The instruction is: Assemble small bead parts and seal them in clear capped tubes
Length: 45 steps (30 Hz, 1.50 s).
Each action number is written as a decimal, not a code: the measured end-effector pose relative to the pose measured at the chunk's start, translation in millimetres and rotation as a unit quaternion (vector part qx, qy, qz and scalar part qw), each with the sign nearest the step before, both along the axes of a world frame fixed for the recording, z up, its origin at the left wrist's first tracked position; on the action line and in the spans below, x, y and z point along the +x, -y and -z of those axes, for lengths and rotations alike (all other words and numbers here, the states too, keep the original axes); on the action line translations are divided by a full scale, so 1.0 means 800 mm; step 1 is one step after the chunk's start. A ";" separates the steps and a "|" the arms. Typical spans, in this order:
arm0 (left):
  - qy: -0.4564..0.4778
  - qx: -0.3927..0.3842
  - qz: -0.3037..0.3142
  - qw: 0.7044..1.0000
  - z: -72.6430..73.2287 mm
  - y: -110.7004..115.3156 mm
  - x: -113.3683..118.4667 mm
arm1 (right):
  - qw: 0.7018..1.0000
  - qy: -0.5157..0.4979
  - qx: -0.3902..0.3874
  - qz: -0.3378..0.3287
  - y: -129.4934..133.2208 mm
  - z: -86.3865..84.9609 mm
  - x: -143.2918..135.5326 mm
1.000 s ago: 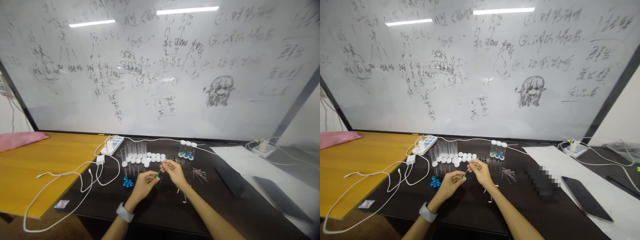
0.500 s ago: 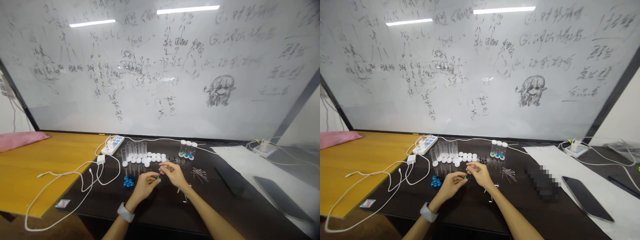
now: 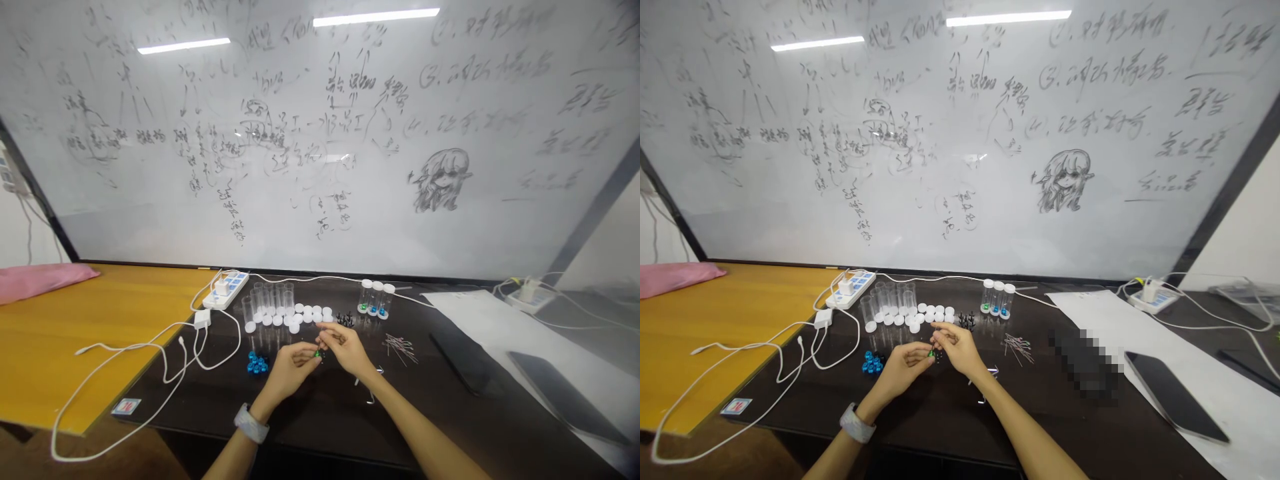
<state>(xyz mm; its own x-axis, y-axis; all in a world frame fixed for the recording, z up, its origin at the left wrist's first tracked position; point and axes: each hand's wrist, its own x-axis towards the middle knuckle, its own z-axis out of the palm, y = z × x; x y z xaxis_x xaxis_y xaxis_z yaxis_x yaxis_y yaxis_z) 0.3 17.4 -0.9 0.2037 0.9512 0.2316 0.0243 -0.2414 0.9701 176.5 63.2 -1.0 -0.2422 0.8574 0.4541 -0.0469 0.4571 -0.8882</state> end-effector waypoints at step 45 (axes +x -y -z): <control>0.011 0.025 -0.072 0.997 0.002 -0.004 -0.005 | 0.988 0.149 0.045 0.015 0.002 0.012 -0.003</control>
